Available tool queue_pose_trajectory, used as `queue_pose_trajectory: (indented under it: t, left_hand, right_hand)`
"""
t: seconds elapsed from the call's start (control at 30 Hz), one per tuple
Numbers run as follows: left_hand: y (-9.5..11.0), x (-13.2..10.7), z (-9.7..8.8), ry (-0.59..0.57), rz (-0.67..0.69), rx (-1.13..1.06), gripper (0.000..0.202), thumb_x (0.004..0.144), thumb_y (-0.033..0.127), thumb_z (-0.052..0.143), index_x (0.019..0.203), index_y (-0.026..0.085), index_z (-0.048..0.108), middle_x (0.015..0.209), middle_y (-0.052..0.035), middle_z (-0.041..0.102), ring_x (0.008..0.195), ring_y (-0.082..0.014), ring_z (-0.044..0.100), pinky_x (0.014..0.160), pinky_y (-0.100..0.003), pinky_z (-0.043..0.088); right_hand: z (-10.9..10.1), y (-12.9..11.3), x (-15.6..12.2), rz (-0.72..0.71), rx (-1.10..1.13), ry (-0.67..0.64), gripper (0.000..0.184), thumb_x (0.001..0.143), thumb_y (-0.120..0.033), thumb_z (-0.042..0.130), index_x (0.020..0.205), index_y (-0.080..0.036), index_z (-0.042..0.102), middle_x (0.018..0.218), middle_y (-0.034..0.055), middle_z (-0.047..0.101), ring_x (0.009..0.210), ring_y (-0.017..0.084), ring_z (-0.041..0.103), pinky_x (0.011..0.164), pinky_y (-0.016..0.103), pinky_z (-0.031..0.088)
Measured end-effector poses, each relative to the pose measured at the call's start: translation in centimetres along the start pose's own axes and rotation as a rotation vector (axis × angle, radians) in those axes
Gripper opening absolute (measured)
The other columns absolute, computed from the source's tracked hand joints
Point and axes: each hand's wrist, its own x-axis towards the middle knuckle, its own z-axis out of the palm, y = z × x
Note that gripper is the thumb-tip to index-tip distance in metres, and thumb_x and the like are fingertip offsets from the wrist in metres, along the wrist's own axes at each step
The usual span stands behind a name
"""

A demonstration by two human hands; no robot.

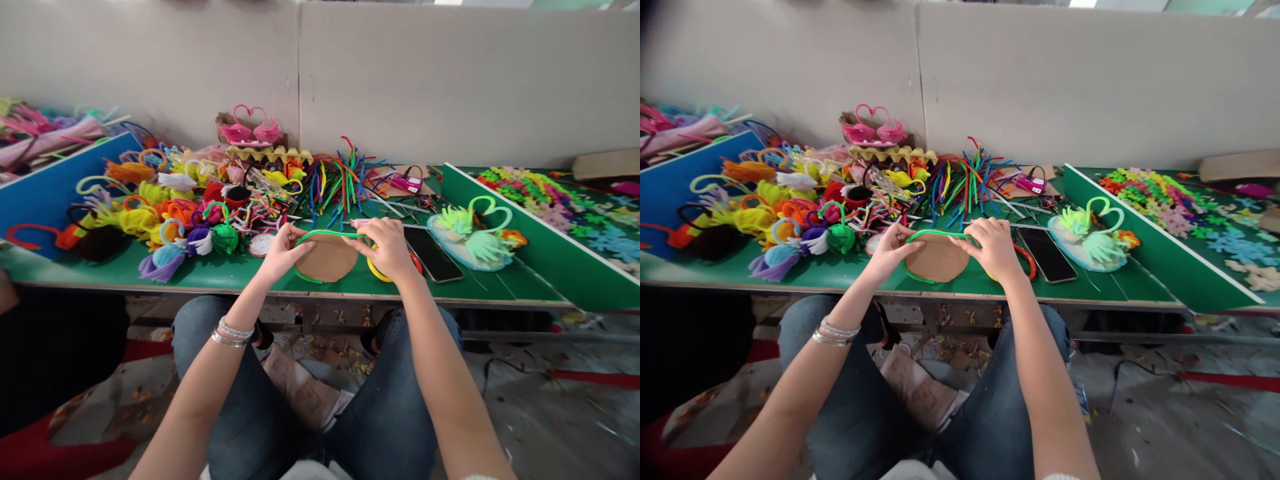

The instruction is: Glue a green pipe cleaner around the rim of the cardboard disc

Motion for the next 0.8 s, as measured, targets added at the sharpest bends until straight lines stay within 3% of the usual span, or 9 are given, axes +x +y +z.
queue_pose_trajectory:
  t: [0.17,0.37,0.6,0.8]
  left_hand:
    - [-0.10,-0.16,-0.29,-0.015,0.062,0.070,0.030,0.062,0.025,0.076,0.075,0.020,0.050,0.074,0.0006,0.063,0.072,-0.0137,0.058,0.064,-0.023,0.042]
    - [0.24,-0.46,-0.53,-0.041,0.050,0.097,0.030,0.062,0.023,0.077,0.079,0.020,0.052,0.078,-0.0006,0.065,0.069,-0.0127,0.058,0.062,-0.022,0.041]
    - [-0.04,-0.42,-0.79,-0.117,0.129,0.127,0.030,0.067,0.025,0.074,0.084,0.020,0.048,0.095,-0.0033,0.065,0.084,-0.0142,0.061,0.073,-0.026,0.046]
    - [-0.69,-0.18,-1.02,-0.142,0.183,0.171,0.030,0.072,0.027,0.070,0.090,0.020,0.047,0.089,-0.0015,0.062,0.083,-0.0133,0.061,0.073,-0.026,0.046]
  right_hand:
    - [0.01,0.14,-0.01,-0.043,0.052,-0.032,0.029,0.091,-0.047,0.045,0.081,-0.025,0.061,0.100,0.0021,0.069,0.105,0.021,0.058,0.089,0.039,0.034]
    - [-0.17,0.07,0.02,-0.061,0.073,-0.031,0.032,0.091,-0.047,0.045,0.075,-0.023,0.059,0.100,0.0044,0.069,0.106,0.020,0.058,0.088,0.037,0.037]
    - [-0.33,-0.04,-0.01,-0.091,0.042,-0.003,0.029,0.091,-0.042,0.048,0.071,-0.022,0.057,0.088,0.0040,0.071,0.105,0.020,0.061,0.086,0.035,0.037]
    - [-0.33,-0.26,-0.05,-0.110,0.072,0.018,0.027,0.089,-0.040,0.051,0.070,-0.021,0.057,0.088,0.0044,0.071,0.103,0.022,0.063,0.085,0.035,0.039]
